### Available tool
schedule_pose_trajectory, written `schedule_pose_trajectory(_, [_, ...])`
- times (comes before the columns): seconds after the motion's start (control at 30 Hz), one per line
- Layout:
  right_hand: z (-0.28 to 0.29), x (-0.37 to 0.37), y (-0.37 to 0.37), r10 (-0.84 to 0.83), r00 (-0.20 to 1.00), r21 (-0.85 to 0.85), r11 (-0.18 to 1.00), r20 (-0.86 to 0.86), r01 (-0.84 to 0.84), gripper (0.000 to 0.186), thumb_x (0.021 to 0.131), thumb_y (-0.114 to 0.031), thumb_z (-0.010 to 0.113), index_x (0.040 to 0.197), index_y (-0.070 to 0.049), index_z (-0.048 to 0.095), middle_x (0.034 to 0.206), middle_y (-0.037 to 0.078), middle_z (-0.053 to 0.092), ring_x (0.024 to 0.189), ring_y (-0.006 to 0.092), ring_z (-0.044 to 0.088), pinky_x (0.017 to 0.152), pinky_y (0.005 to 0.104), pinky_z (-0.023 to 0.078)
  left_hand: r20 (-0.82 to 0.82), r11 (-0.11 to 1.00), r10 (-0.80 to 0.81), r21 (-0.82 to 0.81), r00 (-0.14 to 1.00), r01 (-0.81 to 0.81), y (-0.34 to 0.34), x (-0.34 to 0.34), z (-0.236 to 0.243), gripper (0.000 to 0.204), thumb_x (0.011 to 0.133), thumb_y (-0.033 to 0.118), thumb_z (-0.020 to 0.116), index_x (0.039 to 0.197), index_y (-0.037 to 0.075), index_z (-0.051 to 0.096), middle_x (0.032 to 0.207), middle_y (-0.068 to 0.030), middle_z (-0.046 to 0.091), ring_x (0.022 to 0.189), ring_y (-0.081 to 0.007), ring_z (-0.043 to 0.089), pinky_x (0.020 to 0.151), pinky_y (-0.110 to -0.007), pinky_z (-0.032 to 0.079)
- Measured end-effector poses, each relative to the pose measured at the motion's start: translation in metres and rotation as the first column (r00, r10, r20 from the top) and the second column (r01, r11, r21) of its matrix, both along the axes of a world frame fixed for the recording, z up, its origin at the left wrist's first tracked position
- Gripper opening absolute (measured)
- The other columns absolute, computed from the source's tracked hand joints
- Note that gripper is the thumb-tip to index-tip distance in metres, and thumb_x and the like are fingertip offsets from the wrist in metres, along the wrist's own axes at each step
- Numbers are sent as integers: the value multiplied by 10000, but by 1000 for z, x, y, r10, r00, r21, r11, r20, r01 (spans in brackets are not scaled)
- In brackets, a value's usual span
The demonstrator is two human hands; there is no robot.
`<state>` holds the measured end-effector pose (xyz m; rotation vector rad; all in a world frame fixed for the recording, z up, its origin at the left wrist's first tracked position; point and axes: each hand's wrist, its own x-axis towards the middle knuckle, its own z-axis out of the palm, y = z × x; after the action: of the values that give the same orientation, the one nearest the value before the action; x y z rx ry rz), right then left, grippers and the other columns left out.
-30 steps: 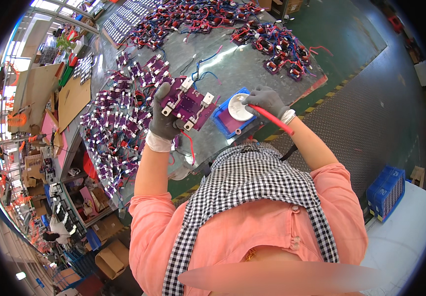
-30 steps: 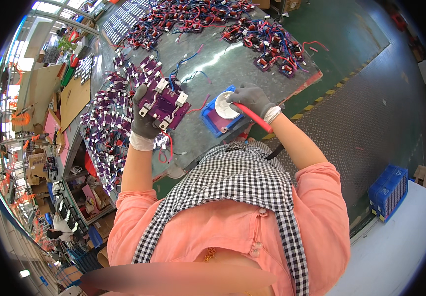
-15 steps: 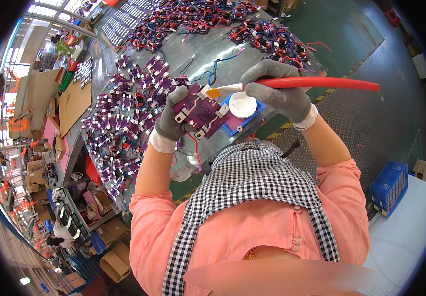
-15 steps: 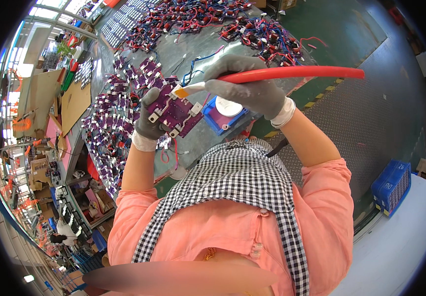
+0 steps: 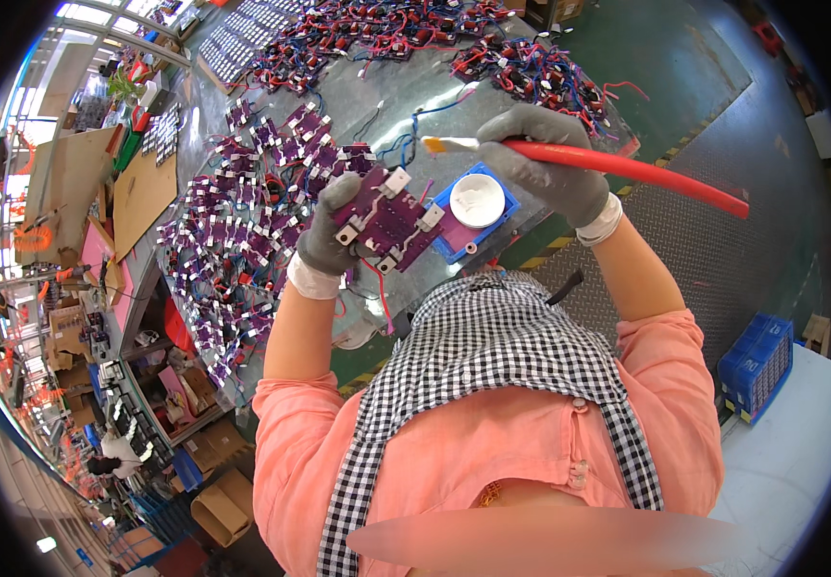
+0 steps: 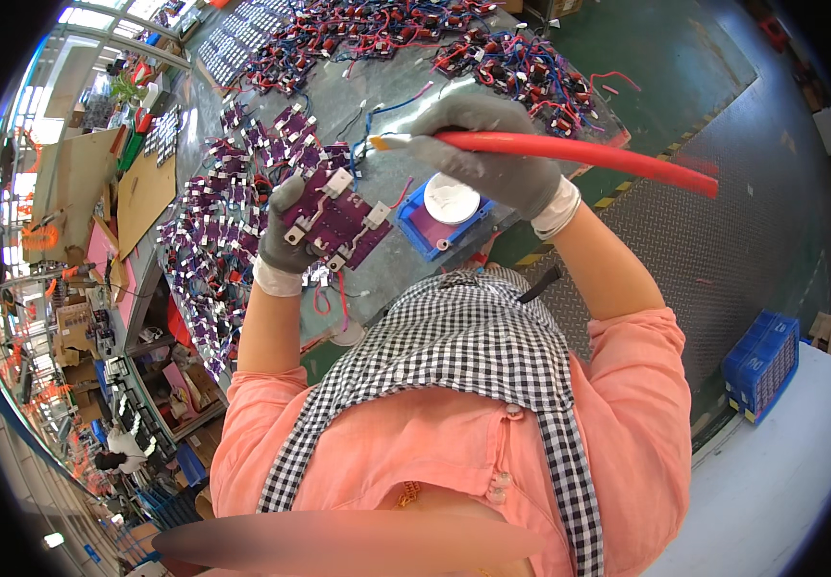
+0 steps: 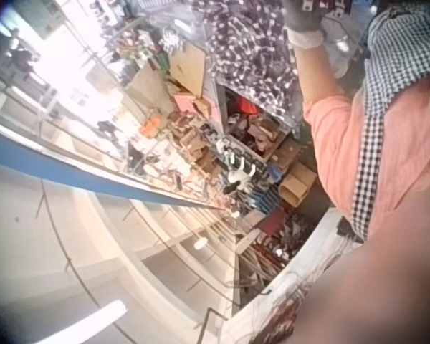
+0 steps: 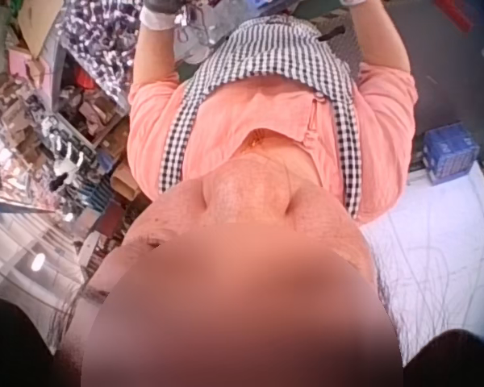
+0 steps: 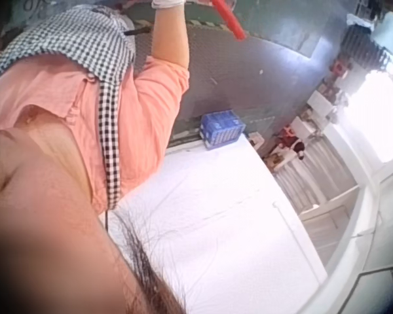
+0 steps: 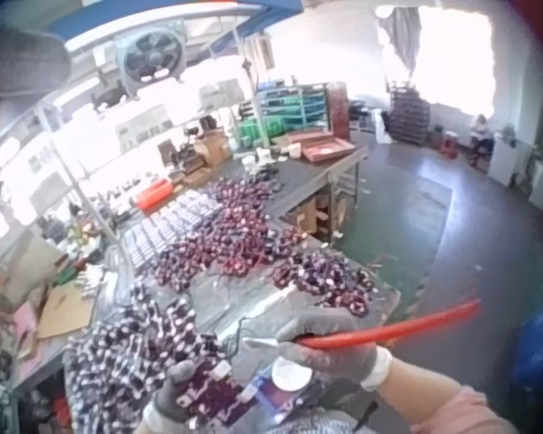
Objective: The recorder is using a brush to apply a white liquid coating to specific areas of purple printed circuit boards.
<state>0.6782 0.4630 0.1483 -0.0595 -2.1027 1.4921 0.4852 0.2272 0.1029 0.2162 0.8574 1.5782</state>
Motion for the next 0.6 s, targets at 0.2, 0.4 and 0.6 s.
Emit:
schedule_pose_trajectory(0.2, [-101,-1,25,44,986,286,954,158,-89,125,824,-207,690,883,-98,674,842,63,640,773,241,608,693,349,491,-45,972,208,121,977,-201,-8,1,22,554,923,510,483,1228,57,572,1117,-122,668,989,-273,677,836,-412,577])
schedule_pose_trajectory(0.4, [-149,-10,19,-10,972,641,753,236,-148,186,820,-280,686,963,-162,706,873,60,652,915,299,607,773,412,508,-419,878,471,139,776,-458,-20,1,-8,577,906,567,504,1201,81,600,1072,-139,683,832,-275,708,652,-361,609])
schedule_pose_trajectory(0.6, [-88,5,2,-58,996,-20,998,62,59,176,814,-117,727,974,-61,681,874,66,669,783,161,636,701,282,513,-156,943,301,195,941,-269,-6,16,7,679,865,563,576,1253,8,528,986,-130,670,540,-101,554,387,-180,327])
